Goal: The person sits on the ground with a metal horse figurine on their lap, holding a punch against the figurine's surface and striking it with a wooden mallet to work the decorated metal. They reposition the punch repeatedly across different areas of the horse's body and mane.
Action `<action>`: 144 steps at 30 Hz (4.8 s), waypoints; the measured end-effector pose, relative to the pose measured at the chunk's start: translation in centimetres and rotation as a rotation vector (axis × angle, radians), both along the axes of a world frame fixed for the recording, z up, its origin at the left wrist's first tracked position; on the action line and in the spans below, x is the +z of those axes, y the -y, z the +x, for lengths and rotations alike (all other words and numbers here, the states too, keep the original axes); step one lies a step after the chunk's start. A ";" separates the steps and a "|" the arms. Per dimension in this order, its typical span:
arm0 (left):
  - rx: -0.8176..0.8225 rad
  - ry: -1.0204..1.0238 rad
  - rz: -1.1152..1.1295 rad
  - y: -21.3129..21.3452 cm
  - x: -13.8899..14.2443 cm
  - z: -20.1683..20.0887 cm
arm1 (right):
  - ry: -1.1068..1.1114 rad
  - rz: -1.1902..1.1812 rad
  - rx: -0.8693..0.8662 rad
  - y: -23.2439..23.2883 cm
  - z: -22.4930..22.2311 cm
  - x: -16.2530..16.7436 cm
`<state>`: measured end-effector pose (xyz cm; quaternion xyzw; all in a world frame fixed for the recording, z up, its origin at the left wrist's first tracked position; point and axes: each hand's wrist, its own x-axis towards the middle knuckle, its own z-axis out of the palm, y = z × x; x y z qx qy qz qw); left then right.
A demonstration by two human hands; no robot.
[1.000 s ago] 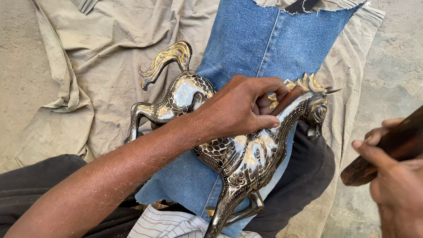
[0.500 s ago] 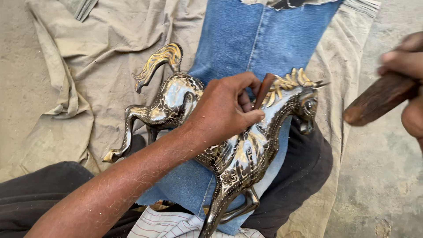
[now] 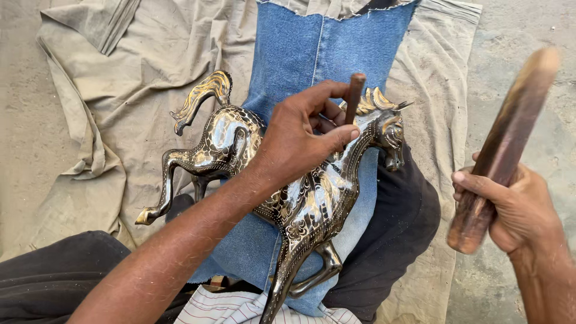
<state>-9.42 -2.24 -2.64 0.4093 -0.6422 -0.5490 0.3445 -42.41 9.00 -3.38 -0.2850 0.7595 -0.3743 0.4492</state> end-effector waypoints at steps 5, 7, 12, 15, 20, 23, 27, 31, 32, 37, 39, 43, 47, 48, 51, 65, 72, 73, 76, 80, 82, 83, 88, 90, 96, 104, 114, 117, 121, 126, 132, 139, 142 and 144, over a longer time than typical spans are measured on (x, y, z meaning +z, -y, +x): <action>0.047 0.064 -0.142 -0.8 -0.8 -1.3 | -0.113 -0.184 0.009 -2.8 -0.3 1.2; 0.067 0.088 -0.144 -0.7 -1.0 -1.6 | -0.129 -0.341 0.017 -3.1 -0.4 1.9; 0.095 0.120 -0.103 -0.2 -1.1 -2.3 | 0.000 -0.393 0.230 -1.5 -1.5 3.0; 0.077 0.060 -0.173 0.1 -1.1 -2.8 | -0.166 -0.282 0.265 -0.2 -2.1 3.1; -0.001 0.104 -0.240 1.1 -0.8 -3.6 | -0.205 -0.289 0.290 0.7 -3.6 2.3; -0.041 0.199 -0.190 1.7 -0.4 -3.7 | -0.265 -0.310 0.294 0.5 -5.5 1.0; -0.059 0.217 -0.305 2.0 0.0 -3.7 | -0.434 -0.292 0.347 0.5 -9.3 -1.2; -0.088 0.265 -0.374 2.4 0.0 -4.0 | -0.599 -0.180 0.425 1.2 -10.7 -2.3; -0.100 0.287 -0.334 2.5 0.0 -4.1 | -0.634 -0.175 0.435 1.6 -10.4 -2.1; -0.134 0.240 -0.326 2.9 0.4 -3.7 | -0.885 -0.143 0.542 4.0 -6.2 1.9; -0.117 0.177 -0.423 2.9 0.5 -3.6 | -1.038 -0.126 0.623 4.7 -4.3 3.6; -0.131 0.262 -0.292 3.2 0.6 -3.6 | -1.080 -0.049 0.613 4.9 -2.6 4.9; -0.135 0.226 -0.336 3.2 0.5 -3.7 | -1.119 -0.110 0.672 4.7 -4.3 2.6; -0.131 0.219 -0.331 3.2 0.5 -3.7 | -0.953 -0.039 0.601 5.1 -4.8 1.5; -0.121 0.255 -0.233 3.2 0.5 -3.8 | -0.802 -0.070 0.513 4.6 -7.0 -0.4; -0.131 0.249 -0.311 3.6 -0.1 -4.1 | -0.911 -0.089 0.578 4.3 -9.4 -2.8; -0.138 0.266 -0.276 3.7 0.1 -4.1 | -0.935 -0.144 0.591 4.4 -9.4 -3.0; -0.135 0.271 -0.284 3.8 0.1 -4.1 | -0.937 -0.134 0.614 4.6 -9.1 -2.9; -0.140 0.281 -0.283 3.8 0.2 -4.1 | -1.121 -0.015 0.827 5.6 -8.8 -2.3; -0.142 0.260 -0.284 3.8 0.0 -4.2 | -0.953 -0.040 0.664 6.3 -8.0 -2.7; -0.143 0.265 -0.273 3.6 -0.1 -4.2 | -1.071 0.004 0.786 5.7 -8.3 -2.2; -0.144 0.266 -0.267 3.7 -0.1 -4.2 | -1.011 -0.020 0.713 5.4 -8.3 -2.5; -0.130 0.245 -0.303 3.6 -0.3 -4.2 | -0.947 0.022 0.724 5.4 -8.8 -3.2; -0.135 0.244 -0.285 3.6 -0.4 -4.2 | -0.997 -0.055 0.676 5.7 -8.2 -3.2; -0.138 0.296 -0.281 3.4 -0.5 -4.3 | -1.129 -0.240 0.747 4.5 -9.4 -3.9; -0.142 0.296 -0.350 3.6 -0.9 -4.4 | -0.398 -0.139 0.449 3.3 -18.7 -12.7; -0.145 0.248 -0.300 3.4 -0.7 -4.2 | -0.645 -0.001 0.515 2.5 -17.6 -11.7; -0.127 0.247 -0.478 2.9 -0.6 -4.4 | -0.715 -0.020 0.551 2.1 -17.2 -10.4; -0.130 0.315 -0.441 3.1 -0.4 -4.8 | -0.775 -0.027 0.589 1.5 -17.1 -10.3; -0.157 0.421 -0.312 3.6 0.2 -5.2 | -0.683 0.212 0.508 2.3 -17.4 -11.6; -0.160 0.379 -0.332 3.6 0.8 -5.5 | -0.913 -0.067 0.719 0.9 -14.9 -6.0; -0.146 0.270 -0.293 3.4 0.1 -4.8 | -0.667 -0.149 0.468 1.5 -10.5 -4.1; -0.143 0.240 -0.313 3.4 0.0 -4.8 | -0.740 -0.011 0.457 1.7 -12.0 -4.8; -0.137 0.212 -0.344 3.3 0.1 -4.8 | -0.728 -0.010 0.440 1.3 -13.2 -5.6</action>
